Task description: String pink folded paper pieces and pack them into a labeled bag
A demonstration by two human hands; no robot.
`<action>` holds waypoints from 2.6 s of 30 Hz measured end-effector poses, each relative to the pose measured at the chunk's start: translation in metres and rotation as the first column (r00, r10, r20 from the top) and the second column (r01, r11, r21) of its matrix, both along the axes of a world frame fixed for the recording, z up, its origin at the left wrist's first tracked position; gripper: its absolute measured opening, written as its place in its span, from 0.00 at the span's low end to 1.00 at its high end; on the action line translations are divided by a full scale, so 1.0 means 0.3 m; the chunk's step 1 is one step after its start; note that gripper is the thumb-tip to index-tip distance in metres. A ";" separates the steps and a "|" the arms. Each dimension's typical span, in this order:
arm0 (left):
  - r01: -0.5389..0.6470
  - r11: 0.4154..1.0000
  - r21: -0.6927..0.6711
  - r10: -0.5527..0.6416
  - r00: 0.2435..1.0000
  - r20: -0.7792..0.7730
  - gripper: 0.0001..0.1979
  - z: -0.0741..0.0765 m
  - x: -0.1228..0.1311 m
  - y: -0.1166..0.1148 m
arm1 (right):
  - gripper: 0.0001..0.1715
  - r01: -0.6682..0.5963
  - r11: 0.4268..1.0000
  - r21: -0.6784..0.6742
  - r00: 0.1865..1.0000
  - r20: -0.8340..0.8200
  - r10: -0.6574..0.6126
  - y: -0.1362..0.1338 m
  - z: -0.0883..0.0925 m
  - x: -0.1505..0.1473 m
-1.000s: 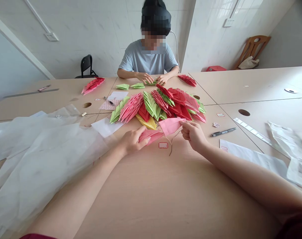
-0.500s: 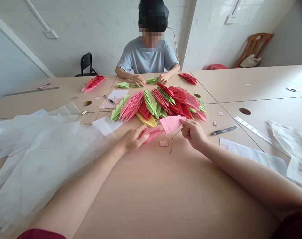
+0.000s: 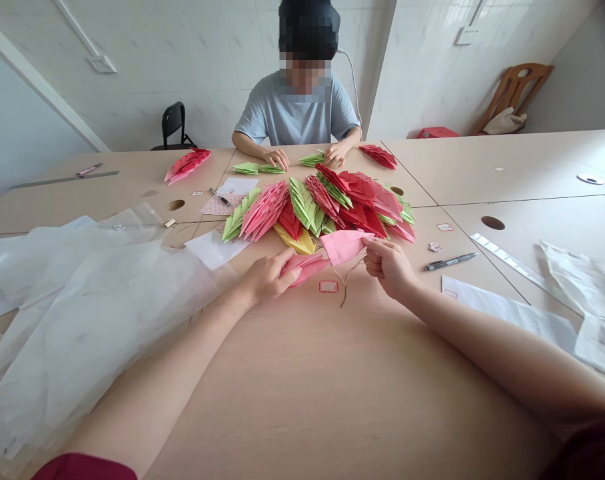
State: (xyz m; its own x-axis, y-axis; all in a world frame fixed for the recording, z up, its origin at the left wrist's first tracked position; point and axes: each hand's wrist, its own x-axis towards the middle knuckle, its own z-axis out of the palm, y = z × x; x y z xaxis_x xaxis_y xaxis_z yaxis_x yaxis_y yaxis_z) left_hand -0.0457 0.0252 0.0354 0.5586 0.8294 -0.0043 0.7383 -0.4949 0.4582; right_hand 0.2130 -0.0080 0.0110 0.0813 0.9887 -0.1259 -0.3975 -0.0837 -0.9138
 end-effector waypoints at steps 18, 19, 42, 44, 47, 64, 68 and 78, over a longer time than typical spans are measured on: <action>-0.035 0.981 0.190 0.052 0.995 -0.086 0.11 0.003 0.008 -0.010 | 0.31 0.002 1.000 0.022 0.998 0.068 -0.003 -0.004 0.002 0.002; -0.055 0.975 0.217 0.073 0.995 -0.073 0.11 0.001 0.008 -0.009 | 0.31 0.004 0.999 0.041 0.995 0.100 -0.008 -0.006 0.004 0.001; -0.008 0.627 0.779 0.081 0.995 -0.055 0.22 -0.050 -0.039 0.028 | 0.22 -0.123 0.900 0.419 0.902 0.425 -0.074 -0.025 -0.002 -0.014; -0.015 0.634 0.773 0.079 0.996 -0.046 0.21 -0.052 -0.038 0.027 | 0.28 -0.133 0.873 0.469 0.909 0.408 -0.081 -0.026 -0.005 -0.016; -0.039 0.659 0.751 0.077 0.997 -0.017 0.19 -0.053 -0.035 0.026 | 0.19 -0.195 0.823 0.533 0.866 0.488 -0.111 -0.036 -0.012 -0.016; -0.041 0.614 0.789 0.061 0.998 0.005 0.21 -0.051 -0.040 0.024 | 0.11 -0.343 0.718 0.605 0.757 0.631 -0.170 -0.060 -0.030 -0.015; -0.039 0.574 0.818 0.101 0.995 -0.023 0.22 -0.052 -0.043 0.024 | 0.12 -0.343 0.731 0.590 0.733 0.655 -0.186 -0.058 -0.027 -0.014; 0.003 0.609 0.793 0.065 0.996 -0.054 0.25 -0.060 -0.047 0.024 | 0.10 -0.352 0.757 0.550 0.705 0.688 -0.172 -0.057 -0.030 -0.009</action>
